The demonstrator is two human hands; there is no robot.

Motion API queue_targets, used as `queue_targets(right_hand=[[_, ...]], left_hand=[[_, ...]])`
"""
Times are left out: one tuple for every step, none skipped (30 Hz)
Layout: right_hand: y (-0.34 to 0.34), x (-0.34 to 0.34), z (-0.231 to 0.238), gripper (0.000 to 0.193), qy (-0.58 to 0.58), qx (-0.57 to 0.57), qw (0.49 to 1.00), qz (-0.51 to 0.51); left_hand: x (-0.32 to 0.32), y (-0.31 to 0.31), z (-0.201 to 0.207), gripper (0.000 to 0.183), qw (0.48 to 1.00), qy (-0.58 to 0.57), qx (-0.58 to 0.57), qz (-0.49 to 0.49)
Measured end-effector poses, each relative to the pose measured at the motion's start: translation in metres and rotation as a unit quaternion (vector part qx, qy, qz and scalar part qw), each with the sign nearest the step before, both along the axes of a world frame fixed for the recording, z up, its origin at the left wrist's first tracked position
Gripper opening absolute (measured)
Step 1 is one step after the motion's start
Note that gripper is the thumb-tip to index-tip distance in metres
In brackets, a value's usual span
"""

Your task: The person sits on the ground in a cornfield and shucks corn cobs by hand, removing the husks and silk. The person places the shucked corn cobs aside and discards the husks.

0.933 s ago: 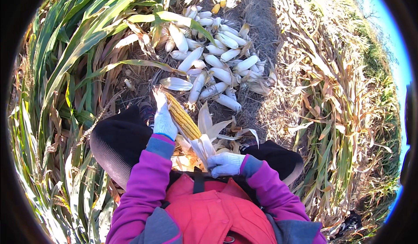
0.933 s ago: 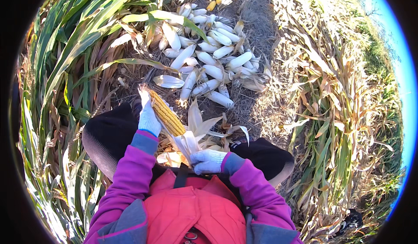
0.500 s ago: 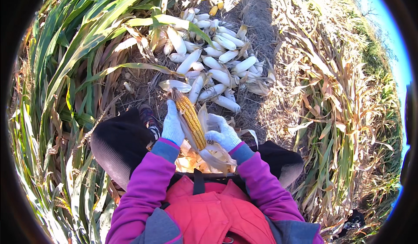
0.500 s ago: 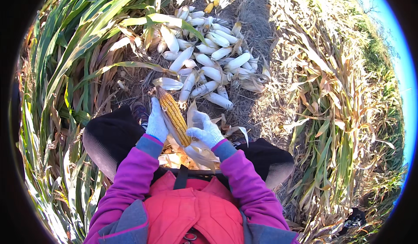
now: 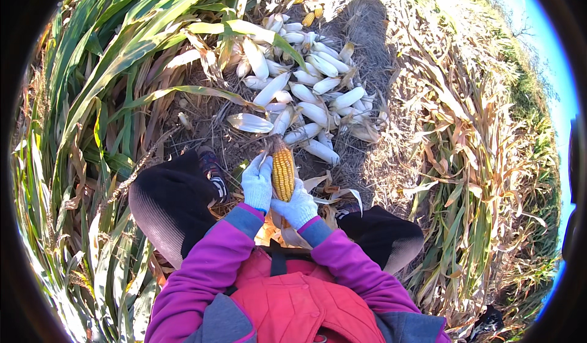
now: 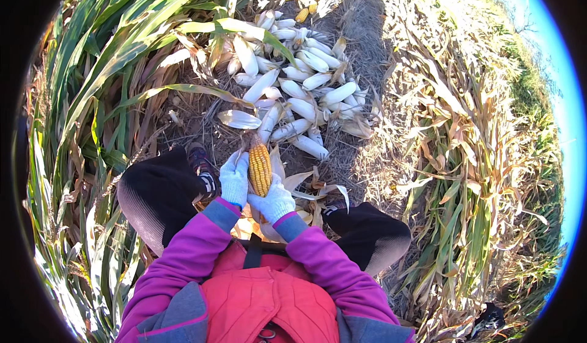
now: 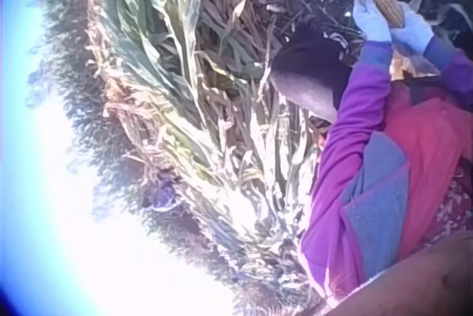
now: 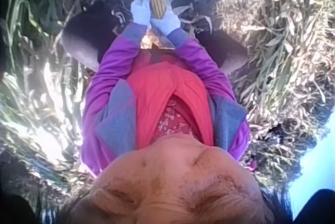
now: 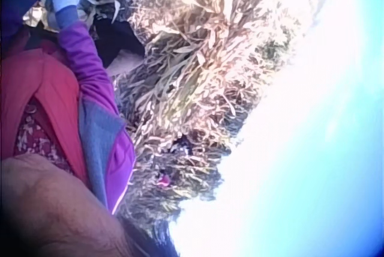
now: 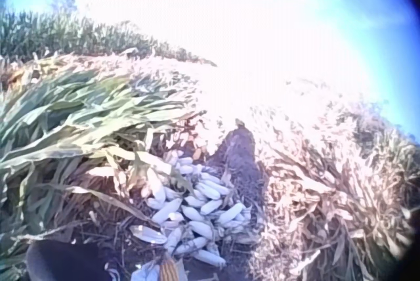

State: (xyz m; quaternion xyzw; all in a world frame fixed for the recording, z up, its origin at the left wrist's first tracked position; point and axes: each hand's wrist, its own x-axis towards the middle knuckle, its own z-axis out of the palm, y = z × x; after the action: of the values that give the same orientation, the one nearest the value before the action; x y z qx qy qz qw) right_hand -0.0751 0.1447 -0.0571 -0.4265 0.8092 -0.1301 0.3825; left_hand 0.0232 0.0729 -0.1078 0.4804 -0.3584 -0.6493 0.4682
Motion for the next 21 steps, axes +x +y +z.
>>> queue_targets(right_hand=[[0.001, -0.001, -0.002, 0.092, -0.006, -0.012, 1.000, 0.000], [0.002, -0.002, -0.006, 0.092, -0.012, -0.025, 1.000, 0.001], [0.004, -0.003, -0.011, 0.092, -0.019, -0.037, 0.999, 0.002], [0.006, -0.007, -0.019, 0.091, -0.073, -0.064, 0.995, -0.001], [0.009, -0.013, -0.027, 0.089, -0.127, -0.092, 0.988, -0.004], [0.011, -0.018, -0.036, 0.088, -0.181, -0.119, 0.976, -0.007], [0.013, -0.021, -0.042, 0.086, -0.251, -0.135, 0.958, -0.019], [0.015, -0.024, -0.048, 0.085, -0.319, -0.150, 0.935, -0.032], [0.017, -0.027, -0.054, 0.083, -0.386, -0.165, 0.907, -0.045], [0.018, -0.029, -0.052, 0.082, -0.376, -0.157, 0.913, -0.024], [0.020, -0.032, -0.047, 0.082, -0.364, -0.149, 0.919, -0.007], [0.021, -0.035, -0.044, 0.081, -0.352, -0.140, 0.925, 0.010], [0.022, -0.038, -0.046, 0.081, -0.345, -0.131, 0.928, 0.048], [0.024, -0.039, -0.049, 0.081, -0.345, -0.121, 0.929, 0.052], [0.027, -0.039, -0.052, 0.081, -0.346, -0.111, 0.930, 0.057], [0.026, -0.036, -0.049, 0.081, -0.348, -0.100, 0.930, 0.063], [0.027, -0.034, -0.040, 0.081, -0.353, -0.085, 0.930, 0.059], [0.027, -0.032, -0.041, 0.083, -0.374, -0.088, 0.921, 0.059], [0.029, -0.031, -0.042, 0.084, -0.394, -0.093, 0.913, 0.057], [0.032, -0.030, -0.043, 0.085, -0.413, -0.097, 0.904, 0.054], [0.035, -0.029, -0.048, 0.087, -0.415, -0.102, 0.903, 0.050]], left_hand=[[0.001, 0.000, 0.002, 0.036, 1.000, -0.020, -0.008, 0.001], [0.003, -0.001, 0.000, 0.035, 1.000, -0.025, -0.003, -0.011], [0.005, -0.002, -0.003, 0.035, 0.999, -0.030, 0.002, -0.022], [0.006, -0.002, -0.004, 0.034, 0.999, -0.035, 0.007, -0.033], [0.006, -0.002, -0.003, 0.033, 0.999, -0.002, 0.027, -0.037], [0.005, -0.003, -0.001, 0.033, 0.998, 0.032, 0.047, -0.040], [0.004, -0.003, 0.000, 0.033, 0.994, 0.067, 0.067, -0.045], [0.002, -0.002, 0.002, 0.033, 0.995, 0.079, 0.047, -0.034], [-0.002, -0.002, 0.003, 0.032, 0.995, 0.092, 0.027, -0.024], [-0.005, -0.001, 0.004, 0.032, 0.995, 0.102, 0.008, -0.013], [-0.003, 0.000, 0.032, 0.032, 0.996, 0.053, -0.060, -0.048], [-0.003, -0.001, 0.028, 0.030, 0.995, 0.034, -0.067, -0.060], [0.000, -0.003, 0.023, 0.029, 0.995, 0.014, -0.076, -0.070], [0.003, -0.005, 0.019, 0.028, 0.993, -0.007, -0.085, -0.080], [0.005, -0.006, 0.016, 0.027, 0.991, -0.028, -0.098, -0.083], [0.005, -0.005, 0.016, 0.026, 0.991, -0.039, -0.101, -0.076], [0.005, -0.005, 0.016, 0.025, 0.991, -0.049, -0.104, -0.069], [0.006, -0.004, 0.016, 0.024, 0.991, -0.059, -0.107, -0.062], [0.005, -0.003, 0.022, 0.025, 0.994, -0.049, -0.082, -0.058], [0.004, -0.002, 0.030, 0.025, 0.996, -0.039, -0.057, -0.053], [0.003, -0.002, 0.034, 0.026, 0.998, -0.029, -0.032, -0.048]])
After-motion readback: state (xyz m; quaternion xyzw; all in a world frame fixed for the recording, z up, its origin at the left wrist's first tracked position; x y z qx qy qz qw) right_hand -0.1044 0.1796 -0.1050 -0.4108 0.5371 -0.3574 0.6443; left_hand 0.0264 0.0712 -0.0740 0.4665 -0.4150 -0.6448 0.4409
